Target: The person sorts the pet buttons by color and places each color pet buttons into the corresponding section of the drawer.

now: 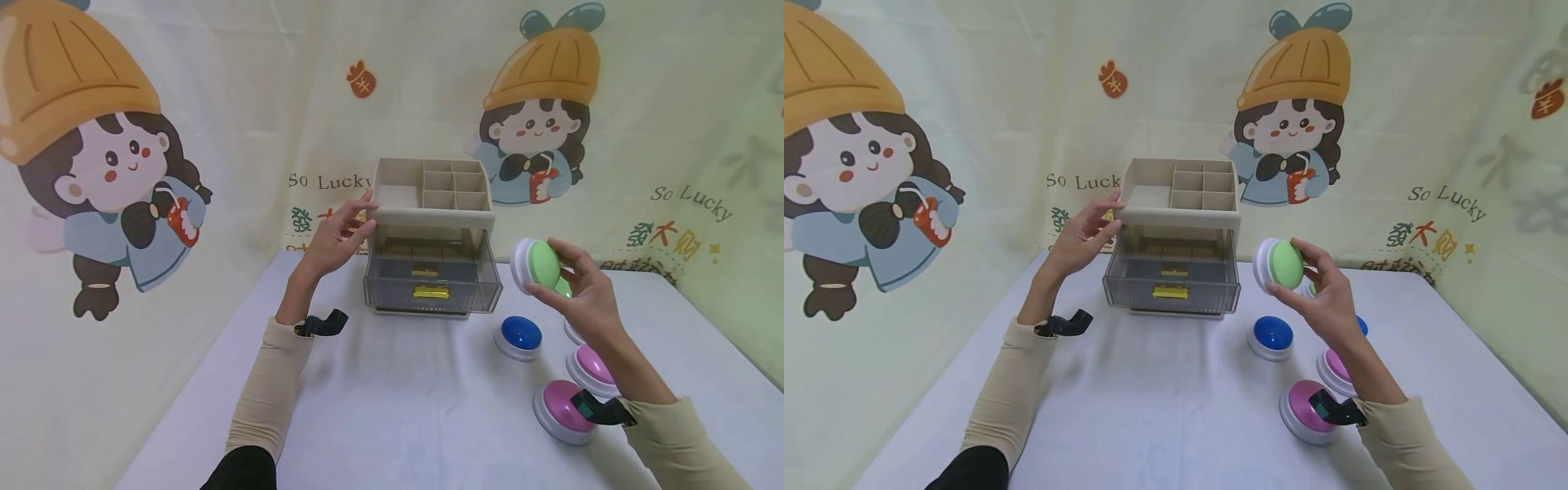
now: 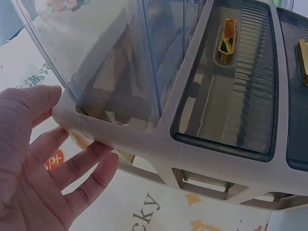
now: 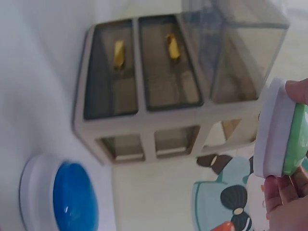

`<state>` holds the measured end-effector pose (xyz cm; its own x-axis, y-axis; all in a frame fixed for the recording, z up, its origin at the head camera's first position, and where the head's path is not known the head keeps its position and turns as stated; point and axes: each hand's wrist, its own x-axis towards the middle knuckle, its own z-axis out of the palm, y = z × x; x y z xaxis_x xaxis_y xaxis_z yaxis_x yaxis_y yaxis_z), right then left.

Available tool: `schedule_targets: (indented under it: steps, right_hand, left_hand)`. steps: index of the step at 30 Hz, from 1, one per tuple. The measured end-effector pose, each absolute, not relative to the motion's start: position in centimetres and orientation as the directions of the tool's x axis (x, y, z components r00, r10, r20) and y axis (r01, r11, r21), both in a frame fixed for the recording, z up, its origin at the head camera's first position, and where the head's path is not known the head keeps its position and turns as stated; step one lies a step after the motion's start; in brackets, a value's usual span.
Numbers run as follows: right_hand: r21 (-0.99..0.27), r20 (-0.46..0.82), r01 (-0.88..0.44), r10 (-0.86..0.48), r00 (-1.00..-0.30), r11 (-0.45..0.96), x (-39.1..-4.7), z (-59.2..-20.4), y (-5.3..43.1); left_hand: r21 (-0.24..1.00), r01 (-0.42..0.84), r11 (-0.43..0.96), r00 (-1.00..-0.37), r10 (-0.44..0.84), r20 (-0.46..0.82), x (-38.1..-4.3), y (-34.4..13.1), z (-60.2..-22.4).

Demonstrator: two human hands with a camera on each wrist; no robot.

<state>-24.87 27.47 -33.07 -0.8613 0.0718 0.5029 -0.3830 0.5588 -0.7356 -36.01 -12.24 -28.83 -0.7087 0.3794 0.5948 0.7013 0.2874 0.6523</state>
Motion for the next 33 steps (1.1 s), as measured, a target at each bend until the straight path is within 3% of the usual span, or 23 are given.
schedule_targets:
  steps: [9, 20, 24, 33]
  right_hand:
    - [-0.818, 0.495, -0.421, 0.106, -0.863, 0.391, -24.3, -31.9, 26.4]
    - [-0.840, 0.540, -0.537, 0.037, -0.841, 0.076, -23.1, -29.8, 24.1]
    - [-0.812, 0.577, -0.571, 0.016, -0.817, 0.122, -22.8, -29.0, 23.1]
    - [-0.704, 0.643, -0.594, -0.005, -0.766, 0.390, -22.8, -27.6, 21.7]
  left_hand:
    - [0.640, 0.712, 0.289, -0.698, 0.391, 0.600, -35.0, -12.0, -28.2]
    - [0.626, 0.714, 0.314, -0.699, 0.373, 0.610, -35.1, -12.1, -28.4]
    - [0.623, 0.716, 0.314, -0.697, 0.370, 0.614, -35.7, -12.1, -28.7]
    - [0.604, 0.738, 0.300, -0.674, 0.373, 0.638, -38.2, -12.7, -30.2]
